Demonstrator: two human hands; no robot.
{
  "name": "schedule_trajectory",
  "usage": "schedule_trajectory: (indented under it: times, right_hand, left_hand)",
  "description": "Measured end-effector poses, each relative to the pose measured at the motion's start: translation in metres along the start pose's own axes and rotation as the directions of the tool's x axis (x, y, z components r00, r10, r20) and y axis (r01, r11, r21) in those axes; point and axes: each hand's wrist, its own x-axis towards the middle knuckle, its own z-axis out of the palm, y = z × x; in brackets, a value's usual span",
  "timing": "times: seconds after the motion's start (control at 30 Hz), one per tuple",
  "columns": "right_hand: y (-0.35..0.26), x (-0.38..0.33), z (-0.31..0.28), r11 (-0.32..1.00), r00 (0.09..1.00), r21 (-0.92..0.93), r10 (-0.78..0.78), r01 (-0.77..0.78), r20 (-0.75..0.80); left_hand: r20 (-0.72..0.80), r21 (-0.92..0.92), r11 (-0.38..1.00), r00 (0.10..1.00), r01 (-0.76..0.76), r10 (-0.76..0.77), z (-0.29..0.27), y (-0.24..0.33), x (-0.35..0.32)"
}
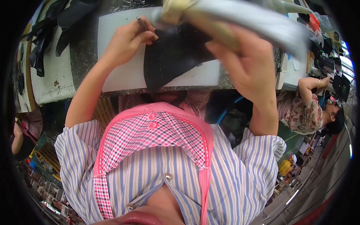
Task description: The recorder prepares leather shoe components by aligning them and using a punch tool with a hammer to mark or punch holes.
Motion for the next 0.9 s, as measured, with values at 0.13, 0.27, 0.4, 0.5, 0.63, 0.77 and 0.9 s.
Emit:
schedule_trajectory:
  times: [0.13, 0.27, 0.4, 0.5, 0.63, 0.77, 0.9]
  right_hand:
    - [0.002, 0.006, 0.003, 0.907, 0.98, 0.401, -0.059, 0.132, -0.19]
    - [-0.004, 0.032, 0.007, 0.939, 0.931, -0.312, 0.235, -0.144, 0.278]
    - [0.03, 0.025, -0.011, 0.996, 0.985, -0.067, 0.041, -0.053, -0.168]
    - [0.072, 0.054, -0.021, 0.923, 0.956, -0.366, 0.005, -0.117, -0.294]
    - [0.121, 0.082, -0.005, 0.87, 0.929, -0.415, 0.117, -0.267, -0.352]
    - [0.136, 0.077, -0.009, 0.945, 0.845, -0.173, 0.155, -0.279, -0.512]
    - [0.135, 0.088, -0.013, 0.99, 0.829, -0.14, -0.052, -0.031, -0.556]
  left_hand:
    - [0.085, 0.23, 0.967, 0.992, -0.107, 0.089, 0.001, 0.009, 0.0]
    - [0.127, 0.539, 0.774, 0.941, -0.331, 0.314, 0.003, 0.001, -0.001]
    - [-0.045, 0.076, 0.991, 0.993, -0.11, 0.113, 0.005, 0.009, 0.016]
    - [0.078, 0.349, 0.826, 0.892, -0.443, 0.445, 0.035, 0.003, 0.027]
    - [0.167, -0.108, 0.946, 0.932, -0.306, 0.321, 0.027, 0.025, 0.033]
    - [-0.102, -0.102, 0.979, 0.981, -0.175, 0.165, -0.083, 0.052, 0.049]
    - [-0.313, 0.034, 0.975, 0.929, 0.221, -0.2, -0.213, -0.013, 0.047]
